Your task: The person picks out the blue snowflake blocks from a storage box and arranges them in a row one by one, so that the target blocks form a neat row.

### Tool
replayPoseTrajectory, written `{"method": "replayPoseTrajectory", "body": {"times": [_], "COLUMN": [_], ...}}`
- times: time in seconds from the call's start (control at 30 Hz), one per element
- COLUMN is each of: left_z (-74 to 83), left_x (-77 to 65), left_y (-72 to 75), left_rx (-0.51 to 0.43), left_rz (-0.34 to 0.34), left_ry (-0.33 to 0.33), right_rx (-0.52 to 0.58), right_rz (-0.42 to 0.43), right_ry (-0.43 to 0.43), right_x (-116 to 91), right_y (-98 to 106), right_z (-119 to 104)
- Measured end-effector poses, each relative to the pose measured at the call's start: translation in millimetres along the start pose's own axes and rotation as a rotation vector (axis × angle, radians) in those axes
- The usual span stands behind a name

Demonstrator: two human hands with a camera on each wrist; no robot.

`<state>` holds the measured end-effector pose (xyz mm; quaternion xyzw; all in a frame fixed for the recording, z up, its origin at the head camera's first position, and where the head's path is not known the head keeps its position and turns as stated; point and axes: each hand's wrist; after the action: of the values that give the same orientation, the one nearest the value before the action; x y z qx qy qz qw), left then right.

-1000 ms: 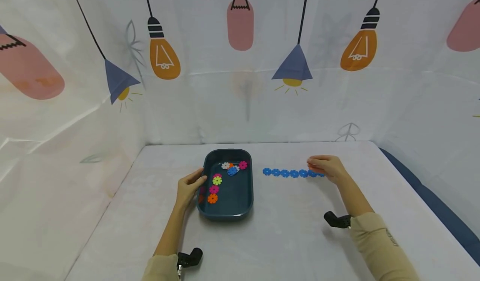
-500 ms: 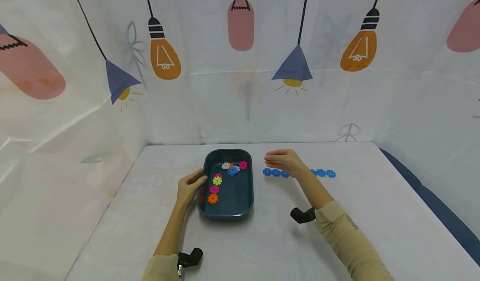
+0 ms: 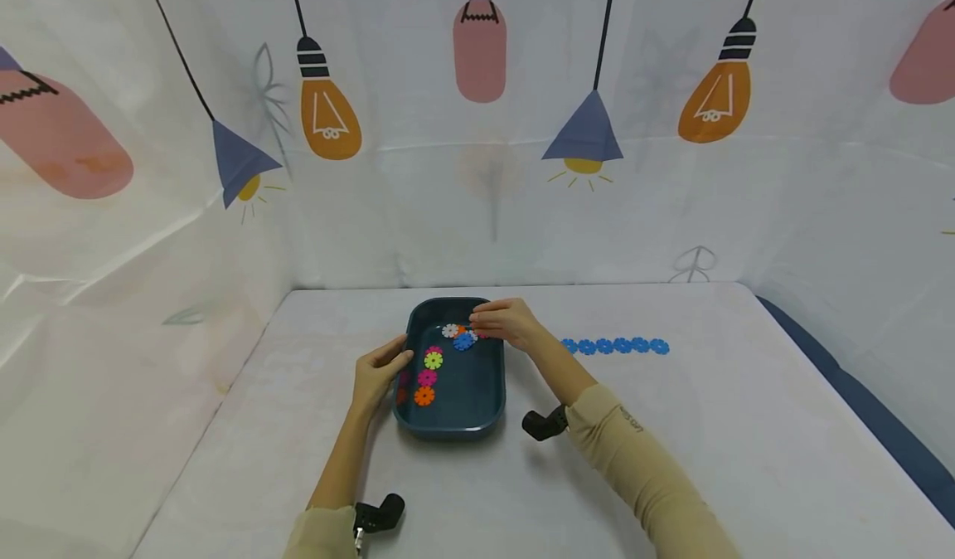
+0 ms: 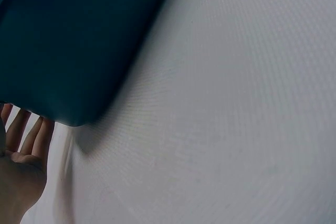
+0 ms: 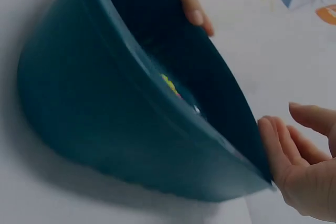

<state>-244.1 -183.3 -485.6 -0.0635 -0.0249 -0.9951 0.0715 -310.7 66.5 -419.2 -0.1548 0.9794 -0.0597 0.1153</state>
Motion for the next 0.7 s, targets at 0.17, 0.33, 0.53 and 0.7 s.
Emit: {"method": "replayPoseTrajectory", "body": {"times": [0.17, 0.33, 0.53, 0.7], "left_z": [0.2, 0.4, 0.2, 0.7], "left_x": [-0.3, 0.2, 0.5, -0.1], "left_y": [-0.4, -1.4, -0.5, -0.1], "left_rx": [0.007, 0.016, 0.012, 0.004], "left_rz": [0.002, 0.003, -0.002, -0.003], "left_ry": [0.008, 0.006, 0.012, 0.027], "right_rx": [-0.032, -0.033, -0.059, -0.251], "right_rz": [0.015, 0.079, 0.124, 0.253], "right_ry": [0.012, -0.023, 0.047, 0.002], "right_x": [7.4, 17.2, 97.4, 71.8], "right_y": [-20.4, -31.7, -9.0, -25.5], "right_z": [5.2, 9.8, 78.6, 64.3]}}
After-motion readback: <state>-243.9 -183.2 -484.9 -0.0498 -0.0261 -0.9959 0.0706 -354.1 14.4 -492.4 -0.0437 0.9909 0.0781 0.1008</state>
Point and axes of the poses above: each hand's wrist, its own x-axis towards the middle knuckle, its own y-axis out of the back of the hand, z = x × y, and after that the axes turned 2 degrees about -y, right-handed
